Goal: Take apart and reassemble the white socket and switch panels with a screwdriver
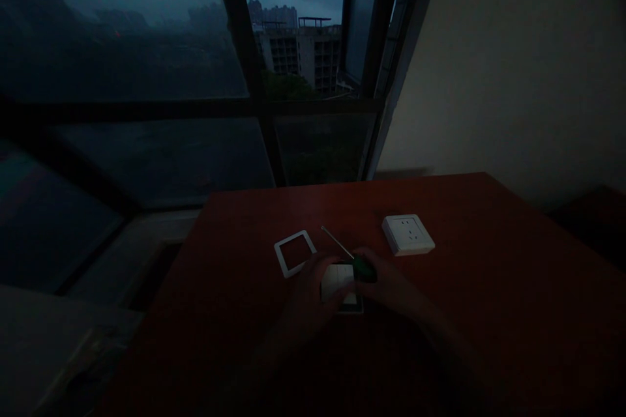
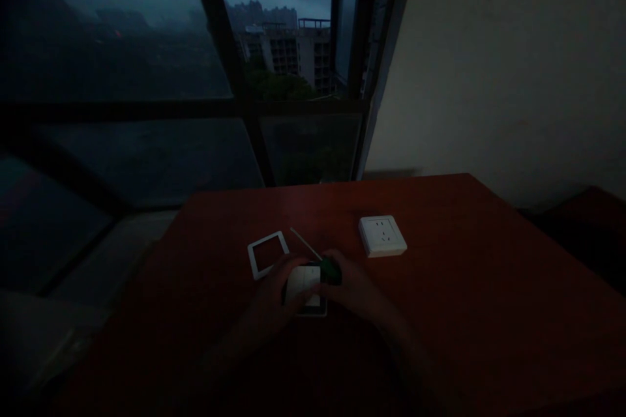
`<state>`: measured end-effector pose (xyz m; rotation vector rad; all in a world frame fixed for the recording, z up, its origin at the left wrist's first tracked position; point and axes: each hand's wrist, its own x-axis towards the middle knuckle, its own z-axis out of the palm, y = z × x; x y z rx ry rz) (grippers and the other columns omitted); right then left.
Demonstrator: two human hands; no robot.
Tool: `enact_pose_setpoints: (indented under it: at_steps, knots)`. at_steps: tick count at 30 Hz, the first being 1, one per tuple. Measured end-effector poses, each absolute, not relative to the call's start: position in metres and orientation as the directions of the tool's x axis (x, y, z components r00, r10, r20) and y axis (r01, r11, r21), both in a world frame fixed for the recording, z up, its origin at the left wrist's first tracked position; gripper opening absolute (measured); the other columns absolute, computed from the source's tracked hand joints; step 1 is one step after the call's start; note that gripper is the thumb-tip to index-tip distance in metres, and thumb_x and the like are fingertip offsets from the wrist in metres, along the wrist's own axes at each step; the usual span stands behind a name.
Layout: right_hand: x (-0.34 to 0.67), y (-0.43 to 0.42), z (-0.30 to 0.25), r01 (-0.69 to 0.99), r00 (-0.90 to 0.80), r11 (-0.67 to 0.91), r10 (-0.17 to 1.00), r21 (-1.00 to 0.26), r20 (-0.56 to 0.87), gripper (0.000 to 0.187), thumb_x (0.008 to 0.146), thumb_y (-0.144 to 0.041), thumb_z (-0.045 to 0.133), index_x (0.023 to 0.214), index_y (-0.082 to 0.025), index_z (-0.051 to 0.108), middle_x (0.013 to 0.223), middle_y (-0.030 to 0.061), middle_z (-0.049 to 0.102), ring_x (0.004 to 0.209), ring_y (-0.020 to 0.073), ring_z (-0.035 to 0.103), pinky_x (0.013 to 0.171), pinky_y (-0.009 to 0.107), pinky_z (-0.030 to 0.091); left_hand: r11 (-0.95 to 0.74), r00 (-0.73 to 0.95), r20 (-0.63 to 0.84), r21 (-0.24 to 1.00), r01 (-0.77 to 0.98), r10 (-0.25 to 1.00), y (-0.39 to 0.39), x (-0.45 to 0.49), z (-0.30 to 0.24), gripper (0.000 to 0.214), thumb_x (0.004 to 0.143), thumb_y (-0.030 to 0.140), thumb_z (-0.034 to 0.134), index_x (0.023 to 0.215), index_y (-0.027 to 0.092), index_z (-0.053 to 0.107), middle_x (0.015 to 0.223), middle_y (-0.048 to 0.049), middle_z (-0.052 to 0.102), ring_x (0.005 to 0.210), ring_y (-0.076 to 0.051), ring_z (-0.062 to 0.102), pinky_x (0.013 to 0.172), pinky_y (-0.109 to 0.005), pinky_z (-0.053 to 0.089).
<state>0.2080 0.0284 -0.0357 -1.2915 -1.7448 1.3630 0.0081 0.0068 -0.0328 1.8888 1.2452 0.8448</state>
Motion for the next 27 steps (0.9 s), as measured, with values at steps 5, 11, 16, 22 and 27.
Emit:
enact_pose_setpoints:
  at_steps: [5, 11, 16, 22, 27]
  knots:
    - [0.207, 0.033, -0.040, 0.278, -0.293, -0.046, 0.947, -0.960, -0.130, 0.028, 0.082, -0.044, 0.058, 0.099, -0.021, 0.057, 0.089, 0.0001, 0.061, 0.081, 0.0167, 0.058, 0.069, 0.027, 0.047, -0.248, 0.298, 0.101, 0.822, 0.512, 0.949, 0.008, 0.000, -0.033, 0.044, 0.084, 0.026, 0.060, 0.127, 0.023, 0.050, 0.133, -0.0095, 0.051, 0.121, -0.027, 0.049, 0.102, -0.044, 0.041]
    - [0.208, 0.036, -0.041, 0.337, -0.213, -0.068, 0.966, -0.939, -0.146, 0.023, 0.081, -0.042, 0.059, 0.090, -0.021, 0.059, 0.083, -0.0005, 0.060, 0.077, 0.0166, 0.057, 0.068, 0.028, 0.045, -0.313, 0.218, 0.226, 0.706, 0.635, 0.950, 0.026, -0.025, -0.026, 0.034, 0.089, 0.027, 0.053, 0.123, 0.025, 0.052, 0.129, -0.0070, 0.054, 0.121, -0.024, 0.049, 0.103, -0.043, 0.040]
    - [0.206, 0.036, -0.039, 0.343, -0.183, -0.089, 0.970, -0.935, -0.160, 0.023, 0.083, -0.043, 0.055, 0.086, -0.021, 0.058, 0.074, -0.0017, 0.057, 0.068, 0.0146, 0.054, 0.061, 0.026, 0.043, -0.260, 0.162, 0.229, 0.503, 0.825, 0.960, 0.045, -0.056, -0.034, 0.061, 0.077, 0.043, 0.067, 0.130, 0.020, 0.048, 0.137, -0.0123, 0.045, 0.129, -0.033, 0.040, 0.105, -0.050, 0.036]
    - [0.204, 0.035, -0.033, 0.329, -0.155, -0.109, 0.974, -0.938, -0.167, 0.023, 0.082, -0.044, 0.056, 0.083, -0.021, 0.058, 0.073, -0.0014, 0.056, 0.067, 0.0140, 0.052, 0.057, 0.025, 0.042, -0.299, 0.251, 0.171, 0.376, 0.877, 0.953, 0.050, -0.067, -0.042, 0.067, 0.075, 0.050, 0.067, 0.132, 0.021, 0.047, 0.131, -0.0140, 0.053, 0.120, -0.034, 0.049, 0.100, -0.050, 0.039]
    - [0.205, 0.035, -0.038, 0.299, -0.165, -0.133, 0.968, -0.945, -0.189, 0.024, 0.081, -0.045, 0.057, 0.084, -0.022, 0.058, 0.071, -0.0026, 0.055, 0.062, 0.0127, 0.051, 0.052, 0.023, 0.040, -0.227, 0.160, 0.201, 0.378, 0.897, 0.967, 0.053, -0.070, -0.038, 0.071, 0.069, 0.049, 0.072, 0.129, 0.019, 0.049, 0.124, -0.0145, 0.055, 0.115, -0.036, 0.051, 0.097, -0.050, 0.041]
